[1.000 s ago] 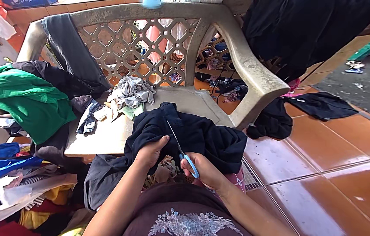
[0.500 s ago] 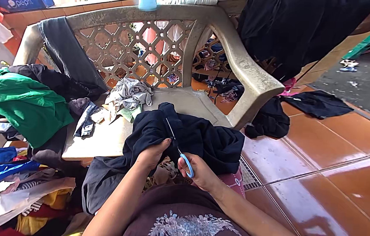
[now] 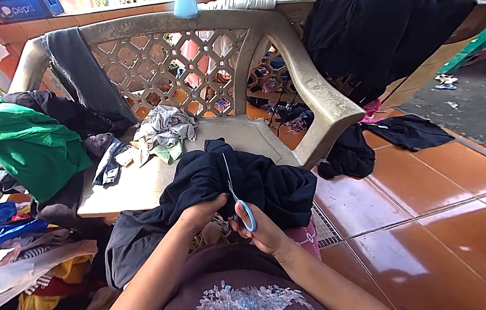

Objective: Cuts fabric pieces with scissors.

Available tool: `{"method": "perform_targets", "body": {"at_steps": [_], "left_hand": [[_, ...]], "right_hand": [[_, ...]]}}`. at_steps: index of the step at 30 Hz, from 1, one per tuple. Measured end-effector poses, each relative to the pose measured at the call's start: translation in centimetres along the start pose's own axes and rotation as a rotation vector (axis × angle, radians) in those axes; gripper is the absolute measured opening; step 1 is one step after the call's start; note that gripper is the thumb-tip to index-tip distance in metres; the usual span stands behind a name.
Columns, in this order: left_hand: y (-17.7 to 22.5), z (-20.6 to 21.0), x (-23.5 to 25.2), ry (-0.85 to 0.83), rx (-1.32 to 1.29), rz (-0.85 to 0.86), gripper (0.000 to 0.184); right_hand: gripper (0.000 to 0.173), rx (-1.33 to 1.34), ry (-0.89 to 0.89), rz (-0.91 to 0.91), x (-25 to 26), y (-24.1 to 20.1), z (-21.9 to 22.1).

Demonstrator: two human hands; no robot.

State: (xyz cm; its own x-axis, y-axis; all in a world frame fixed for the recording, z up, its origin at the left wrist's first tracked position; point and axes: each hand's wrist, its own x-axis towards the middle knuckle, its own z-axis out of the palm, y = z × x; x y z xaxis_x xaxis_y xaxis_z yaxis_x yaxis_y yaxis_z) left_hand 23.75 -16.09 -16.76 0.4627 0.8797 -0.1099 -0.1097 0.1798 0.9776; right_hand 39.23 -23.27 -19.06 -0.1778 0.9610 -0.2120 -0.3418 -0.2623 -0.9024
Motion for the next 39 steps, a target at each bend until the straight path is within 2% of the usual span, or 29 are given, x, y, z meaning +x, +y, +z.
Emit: {"method": "perform_targets", "body": {"at_steps": [4, 9, 14, 17, 22, 25, 27, 30, 33, 34, 36, 39], "left_hand": [[0.2, 0.2, 0.1, 0.018, 0.012, 0.008, 0.011], [-0.1, 0.3, 0.1, 0.040, -0.011, 0.035, 0.012], [-0.2, 0.0, -0.2, 0.023, 0.031, 0.009, 0.011], [-0.5, -0.2, -0.5, -0.015, 0.068, 0.005, 0.009], [-0.4, -0.3, -0.5, -0.013, 0.089, 0.009, 0.010], [-0.4, -0.4, -0.6, 0.016, 0.078, 0.007, 0.011], [-0.6, -0.3, -0.7, 0.093, -0.006, 0.016, 0.011], [-0.2, 0.1, -0.4, 0.187, -0.388, -0.053, 0.015], [-0.1, -0.3, 1.0, 0.177, -0.772, -0.181, 0.051], [-0.3, -0.4, 1.5, 0.158, -0.861, -0.204, 0.053], [-0.8, -0.5, 2.1, 0.096, -0.967, -0.207, 0.042], [-0.4, -0.1, 2.1, 0.156, -0.843, -0.144, 0.023]], "right_hand": [[0.023, 0.000, 0.069, -0.062, -0.4, 0.1, 0.8], [0.027, 0.003, 0.103, -0.132, -0.5, 0.6, 1.3], [0.025, 0.102, 0.072, -0.057, -0.5, 0.4, 1.3], [0.030, 0.073, 0.015, -0.036, -0.2, 0.0, 0.4], [0.022, 0.055, 0.096, -0.093, -0.3, -0.1, 0.8], [0.025, 0.014, 0.107, -0.128, -0.3, -0.1, 0.7], [0.026, -0.031, 0.098, -0.134, -0.4, -0.1, 0.3], [0.023, -0.203, 0.130, -0.122, -0.2, 0.2, -0.3], [0.029, -0.514, 0.166, -0.056, 0.3, 1.0, -1.1], [0.031, -0.559, 0.161, -0.041, 0.4, 1.2, -1.1], [0.030, -0.575, 0.134, -0.024, 0.4, 1.5, -1.0], [0.024, -0.451, 0.089, -0.028, 0.1, 1.6, -1.0]]}}
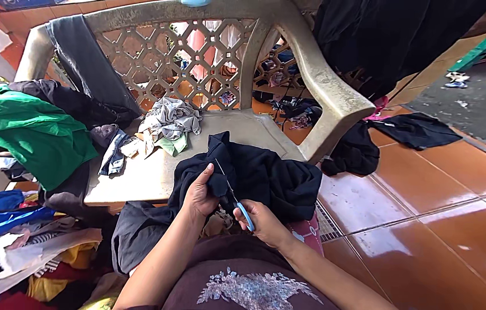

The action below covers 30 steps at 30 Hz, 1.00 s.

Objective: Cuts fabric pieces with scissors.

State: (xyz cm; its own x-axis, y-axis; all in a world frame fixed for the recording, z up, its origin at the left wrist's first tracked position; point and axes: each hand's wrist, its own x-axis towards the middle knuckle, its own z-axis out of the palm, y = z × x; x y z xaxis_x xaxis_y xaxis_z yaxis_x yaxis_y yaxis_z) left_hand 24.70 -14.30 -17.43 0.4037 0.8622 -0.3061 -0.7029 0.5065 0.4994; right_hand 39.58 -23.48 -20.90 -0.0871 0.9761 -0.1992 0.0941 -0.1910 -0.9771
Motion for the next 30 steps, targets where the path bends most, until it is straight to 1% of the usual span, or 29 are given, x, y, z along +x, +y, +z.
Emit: {"method": "perform_targets", "body": {"at_steps": [2, 3, 7, 10, 13, 15, 18, 20, 22, 23, 27, 30], "left_hand": [[-0.2, 0.2, -0.3, 0.054, 0.111, 0.115, 0.011], [-0.3, 0.1, -0.4, 0.057, 0.146, 0.154, 0.010], [-0.1, -0.5, -0.9, 0.009, 0.244, 0.216, 0.010], [0.2, -0.8, -1.1, -0.023, 0.255, 0.241, 0.011], [0.3, -1.0, -1.3, -0.053, 0.271, 0.228, 0.013], [0.1, -1.0, -1.5, -0.074, 0.323, 0.195, 0.013], [-0.5, -0.7, -1.7, -0.097, 0.374, 0.147, 0.012], [-0.5, -0.5, -1.7, -0.099, 0.389, 0.146, 0.012], [-0.5, -0.3, -1.5, -0.096, 0.413, 0.154, 0.013], [-0.4, -0.3, -1.4, -0.096, 0.431, 0.155, 0.012], [0.0, -0.1, -1.2, -0.086, 0.462, 0.160, 0.014], [0.2, 0.1, -1.2, -0.067, 0.455, 0.165, 0.014]], "right_hand": [[0.022, 0.076, -0.023, 0.000, -0.2, 0.1, -0.1], [0.020, 0.113, -0.035, -0.005, -0.3, 0.2, -0.2], [0.018, 0.215, -0.070, -0.025, -0.5, 0.1, -0.1], [0.019, 0.228, -0.082, -0.019, -0.5, 0.0, -0.2], [0.022, 0.225, -0.109, -0.010, -0.5, 0.0, -0.2], [0.022, 0.275, -0.123, -0.009, -0.6, -0.3, -0.1], [0.029, 0.272, -0.133, -0.018, -0.6, -0.6, 0.0], [0.034, 0.252, -0.117, -0.034, -0.6, -0.4, 0.0], [0.036, 0.224, -0.080, -0.059, -0.6, -0.1, 0.1], [0.035, 0.213, -0.060, -0.077, -0.6, 0.1, 0.1], [0.020, 0.223, -0.012, -0.152, -1.0, 0.4, 0.4], [0.019, 0.228, 0.012, -0.161, -1.0, 0.7, 0.6]]}}
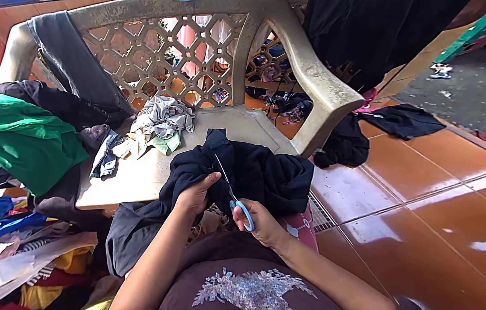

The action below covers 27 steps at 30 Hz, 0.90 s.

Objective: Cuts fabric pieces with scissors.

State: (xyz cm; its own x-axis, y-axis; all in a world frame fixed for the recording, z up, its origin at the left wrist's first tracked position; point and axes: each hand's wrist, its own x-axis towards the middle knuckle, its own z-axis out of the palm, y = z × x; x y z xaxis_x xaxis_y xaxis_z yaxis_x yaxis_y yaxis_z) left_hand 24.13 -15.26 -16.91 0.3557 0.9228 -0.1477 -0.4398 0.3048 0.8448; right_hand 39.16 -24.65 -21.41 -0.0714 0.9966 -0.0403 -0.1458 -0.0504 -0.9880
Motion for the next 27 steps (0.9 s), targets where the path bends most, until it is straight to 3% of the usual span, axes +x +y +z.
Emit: {"method": "perform_targets", "body": {"at_steps": [6, 9, 20, 27], "left_hand": [[0.1, -0.6, 0.1, -0.053, 0.077, -0.040, 0.015], [-0.1, -0.4, -0.5, -0.123, 0.132, -0.112, 0.015], [0.5, 0.0, -0.3, -0.126, 0.123, -0.112, 0.016], [-0.2, -0.9, -0.7, -0.210, 0.288, -0.105, 0.015]], "right_hand": [[0.017, 0.141, -0.087, 0.155, 0.1, -0.8, -0.3], [0.026, 0.156, -0.097, 0.155, 0.3, -1.0, -0.4], [0.024, 0.207, 0.036, 0.009, 0.0, -0.7, 1.0], [0.024, 0.368, -0.039, 0.153, 0.0, -1.2, 0.5]]}}
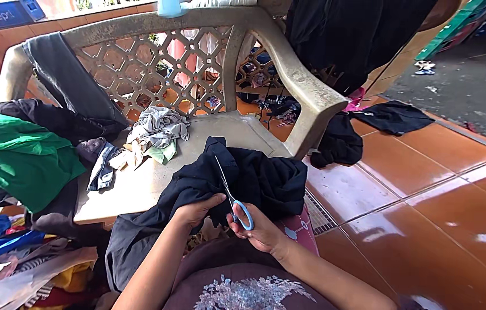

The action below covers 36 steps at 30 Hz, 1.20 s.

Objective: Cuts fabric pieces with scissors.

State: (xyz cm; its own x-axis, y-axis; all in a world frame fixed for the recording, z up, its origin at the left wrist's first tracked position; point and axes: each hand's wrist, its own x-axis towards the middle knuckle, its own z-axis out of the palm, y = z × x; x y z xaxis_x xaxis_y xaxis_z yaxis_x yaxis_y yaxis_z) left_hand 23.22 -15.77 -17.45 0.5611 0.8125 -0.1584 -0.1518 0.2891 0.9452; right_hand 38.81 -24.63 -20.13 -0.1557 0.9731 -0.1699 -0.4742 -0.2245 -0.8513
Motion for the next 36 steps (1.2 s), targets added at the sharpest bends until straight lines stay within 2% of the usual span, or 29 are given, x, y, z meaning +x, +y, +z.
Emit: {"method": "perform_targets", "body": {"at_steps": [3, 8, 14, 16, 18, 21, 22, 26, 27, 30, 33, 36], "left_hand": [[-1.2, -0.2, -0.2, -0.068, 0.096, 0.021, 0.014], [-1.4, 0.0, -0.1, -0.075, 0.133, 0.044, 0.013], [-2.1, 0.0, -0.1, -0.077, 0.124, 0.051, 0.012], [-2.0, 0.3, -0.2, -0.021, 0.006, 0.009, 0.010], [-1.8, 0.8, -0.1, 0.090, -0.240, -0.036, 0.012], [-1.5, 0.8, 1.4, 0.250, -0.564, -0.148, 0.043], [-1.5, 0.8, 1.9, 0.294, -0.638, -0.176, 0.046], [-1.2, 1.2, 3.1, 0.459, -0.891, -0.227, 0.019], [-1.1, 1.3, 3.2, 0.483, -0.926, -0.217, 0.021], [-1.7, 0.7, 3.2, 0.410, -1.032, -0.190, 0.043], [-3.1, -0.4, 2.9, 0.223, -1.127, -0.153, 0.045], [-3.7, -0.7, 2.5, 0.162, -0.903, -0.174, 0.067]], "right_hand": [[0.028, 0.042, 0.018, 0.031, 0.0, -0.5, -0.1], [0.032, 0.057, 0.067, -0.001, 0.0, 0.0, 0.4], [0.031, 0.006, 0.218, -0.038, 0.0, 0.1, 1.3], [0.030, -0.038, 0.221, -0.016, 0.0, 0.3, 1.0], [0.030, -0.125, 0.230, 0.015, 0.0, 0.6, 0.5], [0.025, -0.289, 0.258, 0.065, -0.1, 1.3, -0.4], [0.025, -0.314, 0.254, 0.077, -0.1, 1.5, -0.6], [0.024, -0.391, 0.218, 0.099, -0.1, 1.9, -0.8], [0.024, -0.420, 0.208, 0.105, 0.0, 1.9, -0.9], [0.023, -0.468, 0.187, 0.102, 0.1, 2.3, -1.6], [0.024, -0.496, 0.164, 0.110, 0.1, 2.8, -2.0], [0.023, -0.506, 0.145, 0.122, -0.2, 3.1, -2.0]]}}
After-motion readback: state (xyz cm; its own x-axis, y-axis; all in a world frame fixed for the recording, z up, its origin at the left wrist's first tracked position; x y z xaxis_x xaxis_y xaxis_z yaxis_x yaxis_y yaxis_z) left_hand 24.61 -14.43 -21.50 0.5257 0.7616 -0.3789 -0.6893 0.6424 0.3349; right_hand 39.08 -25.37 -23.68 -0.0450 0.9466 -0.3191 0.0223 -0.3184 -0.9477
